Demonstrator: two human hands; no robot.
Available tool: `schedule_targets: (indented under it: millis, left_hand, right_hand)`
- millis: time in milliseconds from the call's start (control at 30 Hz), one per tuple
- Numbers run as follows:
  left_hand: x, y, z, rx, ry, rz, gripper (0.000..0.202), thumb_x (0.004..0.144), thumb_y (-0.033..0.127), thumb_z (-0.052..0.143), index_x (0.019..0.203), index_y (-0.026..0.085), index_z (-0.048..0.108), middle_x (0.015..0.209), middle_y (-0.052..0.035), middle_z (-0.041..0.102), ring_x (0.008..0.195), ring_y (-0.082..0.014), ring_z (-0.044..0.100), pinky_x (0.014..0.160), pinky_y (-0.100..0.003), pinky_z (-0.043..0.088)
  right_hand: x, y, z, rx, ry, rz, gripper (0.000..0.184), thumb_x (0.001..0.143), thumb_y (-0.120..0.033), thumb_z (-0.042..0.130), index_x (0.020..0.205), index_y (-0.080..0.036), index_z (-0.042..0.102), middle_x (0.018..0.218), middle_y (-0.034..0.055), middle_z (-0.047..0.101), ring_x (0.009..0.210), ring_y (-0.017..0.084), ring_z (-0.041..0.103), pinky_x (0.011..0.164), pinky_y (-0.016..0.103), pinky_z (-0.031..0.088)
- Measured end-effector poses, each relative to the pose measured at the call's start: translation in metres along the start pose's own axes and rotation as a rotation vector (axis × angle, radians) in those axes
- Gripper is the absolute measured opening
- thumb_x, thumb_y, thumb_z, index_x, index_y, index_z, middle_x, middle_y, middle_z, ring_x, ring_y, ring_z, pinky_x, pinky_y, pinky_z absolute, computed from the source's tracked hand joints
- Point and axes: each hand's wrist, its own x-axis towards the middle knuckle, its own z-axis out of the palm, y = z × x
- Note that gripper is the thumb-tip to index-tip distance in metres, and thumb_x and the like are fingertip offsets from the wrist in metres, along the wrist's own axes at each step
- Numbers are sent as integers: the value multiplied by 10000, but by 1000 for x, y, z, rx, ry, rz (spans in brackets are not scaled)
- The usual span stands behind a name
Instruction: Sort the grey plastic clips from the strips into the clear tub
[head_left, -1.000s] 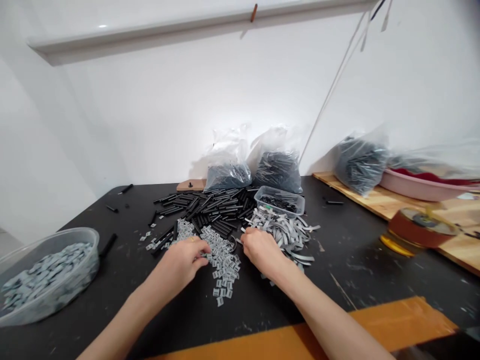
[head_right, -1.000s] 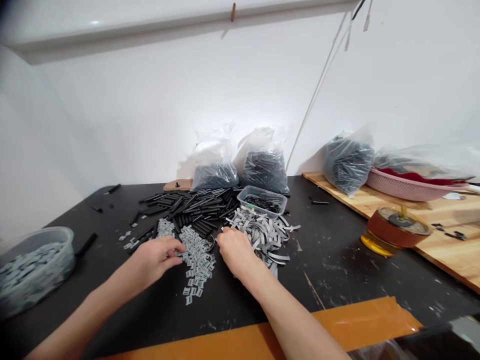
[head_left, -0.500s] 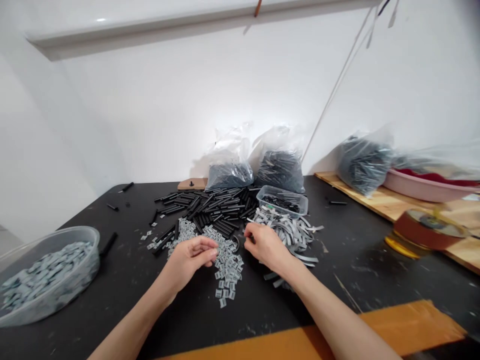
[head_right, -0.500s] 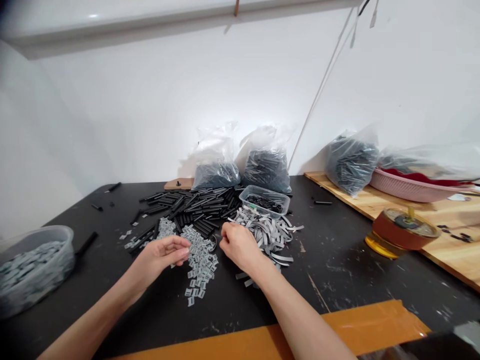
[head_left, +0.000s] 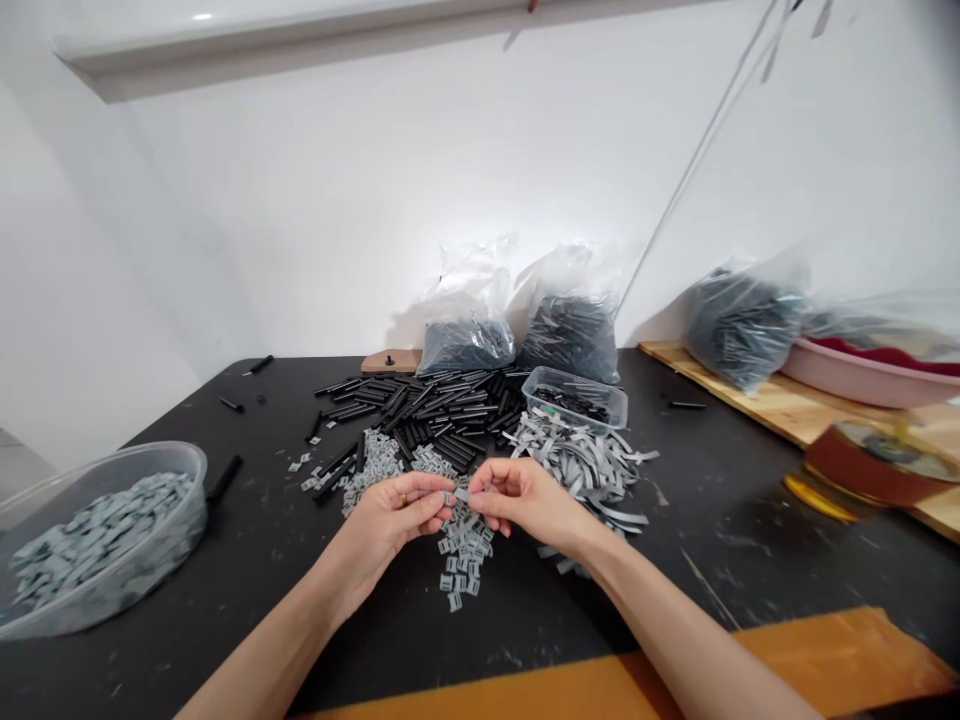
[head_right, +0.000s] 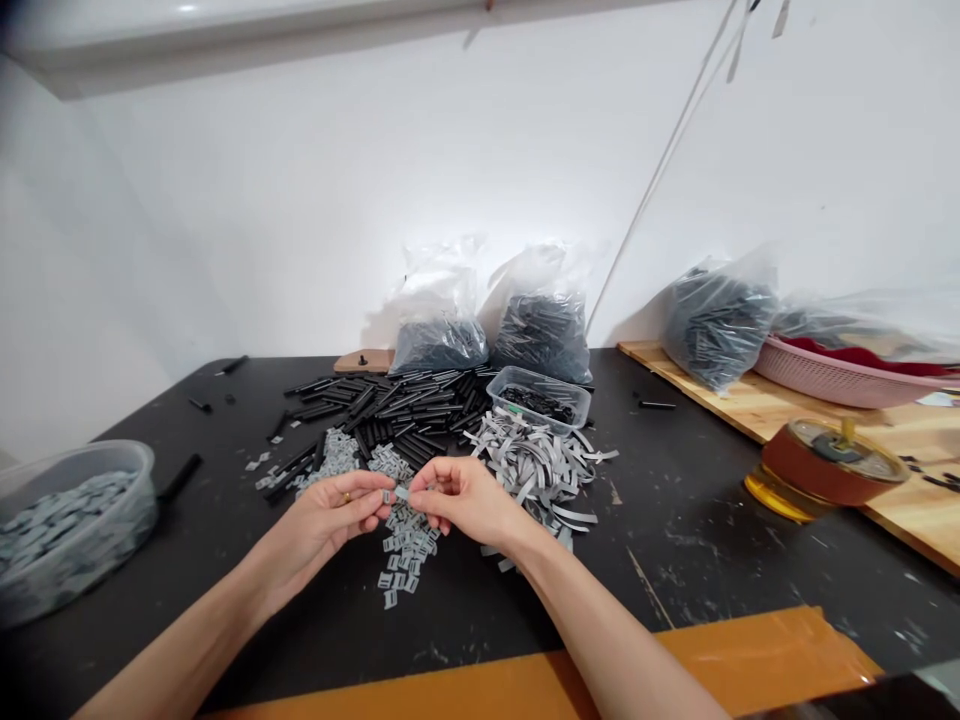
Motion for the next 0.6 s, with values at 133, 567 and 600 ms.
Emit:
schedule_targets:
  millis: [133,567,600]
  left_hand:
    - [-1,-1,1,31,6,11,216,736,283,771,921,176,736,788,-27,685,765,-120,615,720,-218,489]
    - [-1,-2,3,135,-19,32,235,751,312,753,945,180,738,811,-32,703,769,-127,621,711,-214,492]
    - [-1,-2,3,144,-19,32,239,751,315,753,946,180,739,811,-33,705,767,-129,621,711,-216,494]
  right_hand:
    - [-2,-3,0,-5,-28,27,271,784,-406,683,850,-152,617,576,-44,518,500,65,454,478,180,361]
    - [-1,5,1,-88,10,24,230,782,-389,675,828,-168,636,576,-39,527,475,62,420,426,172,298]
    - [-1,6,1,-93,13,23,232,783,-392,675,826,-167,636,578,-37,528,475,62,420,424,171,295]
